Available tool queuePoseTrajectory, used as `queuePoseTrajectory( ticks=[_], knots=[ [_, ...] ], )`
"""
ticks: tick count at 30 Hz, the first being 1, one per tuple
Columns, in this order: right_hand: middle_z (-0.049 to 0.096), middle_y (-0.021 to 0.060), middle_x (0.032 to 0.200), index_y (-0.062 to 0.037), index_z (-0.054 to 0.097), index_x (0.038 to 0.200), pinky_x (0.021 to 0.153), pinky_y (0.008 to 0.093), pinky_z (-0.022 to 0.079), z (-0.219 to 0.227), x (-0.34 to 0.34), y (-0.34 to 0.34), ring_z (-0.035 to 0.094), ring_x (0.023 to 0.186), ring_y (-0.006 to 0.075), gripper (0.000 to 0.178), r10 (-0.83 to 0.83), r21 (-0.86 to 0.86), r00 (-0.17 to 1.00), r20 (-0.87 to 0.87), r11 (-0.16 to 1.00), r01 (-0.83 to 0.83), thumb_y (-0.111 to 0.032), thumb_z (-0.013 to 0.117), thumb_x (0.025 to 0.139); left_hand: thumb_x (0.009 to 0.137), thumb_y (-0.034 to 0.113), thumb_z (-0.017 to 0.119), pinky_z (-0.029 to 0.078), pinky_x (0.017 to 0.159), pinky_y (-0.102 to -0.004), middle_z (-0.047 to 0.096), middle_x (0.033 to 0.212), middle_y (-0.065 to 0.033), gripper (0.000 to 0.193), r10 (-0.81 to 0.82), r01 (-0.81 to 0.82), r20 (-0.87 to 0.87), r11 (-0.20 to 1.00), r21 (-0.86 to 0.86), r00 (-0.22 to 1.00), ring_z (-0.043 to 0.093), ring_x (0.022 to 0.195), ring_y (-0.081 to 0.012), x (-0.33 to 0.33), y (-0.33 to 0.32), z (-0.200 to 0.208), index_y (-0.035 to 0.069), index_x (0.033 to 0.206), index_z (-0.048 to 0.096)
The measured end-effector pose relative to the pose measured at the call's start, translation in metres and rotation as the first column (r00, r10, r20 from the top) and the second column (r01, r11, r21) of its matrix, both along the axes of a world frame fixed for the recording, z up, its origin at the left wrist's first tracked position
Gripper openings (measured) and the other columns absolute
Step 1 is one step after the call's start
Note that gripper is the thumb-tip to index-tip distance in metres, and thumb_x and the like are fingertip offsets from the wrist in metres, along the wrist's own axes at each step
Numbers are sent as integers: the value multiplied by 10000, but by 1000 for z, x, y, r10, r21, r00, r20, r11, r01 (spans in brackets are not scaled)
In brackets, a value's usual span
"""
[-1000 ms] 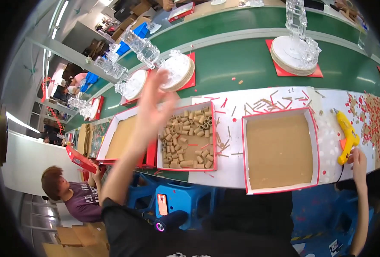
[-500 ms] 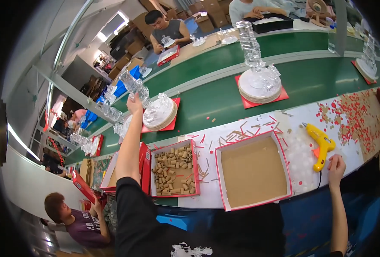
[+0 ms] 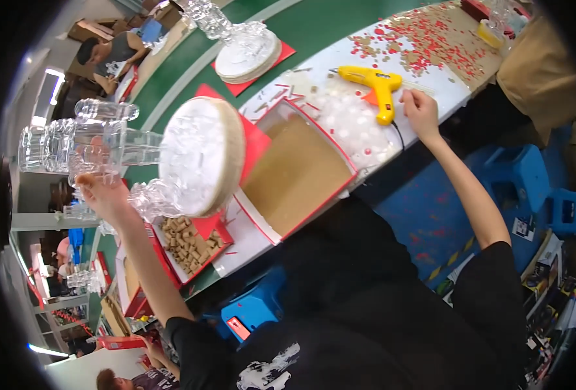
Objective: Assembling and packaging glass lighting fixtures using a hot glue gun at an assembly line workbench.
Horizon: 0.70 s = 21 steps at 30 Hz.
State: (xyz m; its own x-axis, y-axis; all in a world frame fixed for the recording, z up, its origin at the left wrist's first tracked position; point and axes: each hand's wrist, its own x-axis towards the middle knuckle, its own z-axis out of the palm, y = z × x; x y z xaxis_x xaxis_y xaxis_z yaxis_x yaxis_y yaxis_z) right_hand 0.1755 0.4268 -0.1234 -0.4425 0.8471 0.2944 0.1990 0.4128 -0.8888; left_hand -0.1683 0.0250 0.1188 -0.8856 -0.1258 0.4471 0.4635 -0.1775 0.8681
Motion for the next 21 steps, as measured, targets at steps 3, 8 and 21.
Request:
queuePoseTrajectory(
  ticks=[3, 8, 21],
  knots=[
    [509, -9, 537, -11, 615, 736, 459, 224, 352, 6, -1, -4, 474, 496, 45, 301, 8, -11, 1000, 8, 1000, -8, -206, 532, 950, 953, 369, 570, 464, 808, -296, 574, 919, -26, 321, -206, 203, 41, 977, 69, 978, 555, 902, -130, 42, 22, -24, 75, 1066, 504],
    [522, -6, 532, -6, 626, 736, 462, 216, 357, 12, 1, -6, 486, 495, 40, 298, -21, 3, 1000, 0, 1000, 21, -201, 539, 945, 910, 440, 608, 454, 636, -234, 534, 871, 12, 493, -242, 243, -24, 963, 112, 970, 521, 773, -82, 95, 40, -59, 21, 1147, 504],
    [521, -8, 531, -9, 632, 734, 465, 221, 348, 6, 5, -4, 470, 491, 41, 316, -11, 12, 999, 31, 1000, 11, -221, 538, 948, 887, 410, 653, 410, 705, -203, 606, 903, -10, 514, -287, 256, -169, 948, -188, 943, 533, 781, -72, 115, 42, -96, -30, 1130, 550]
  ],
)
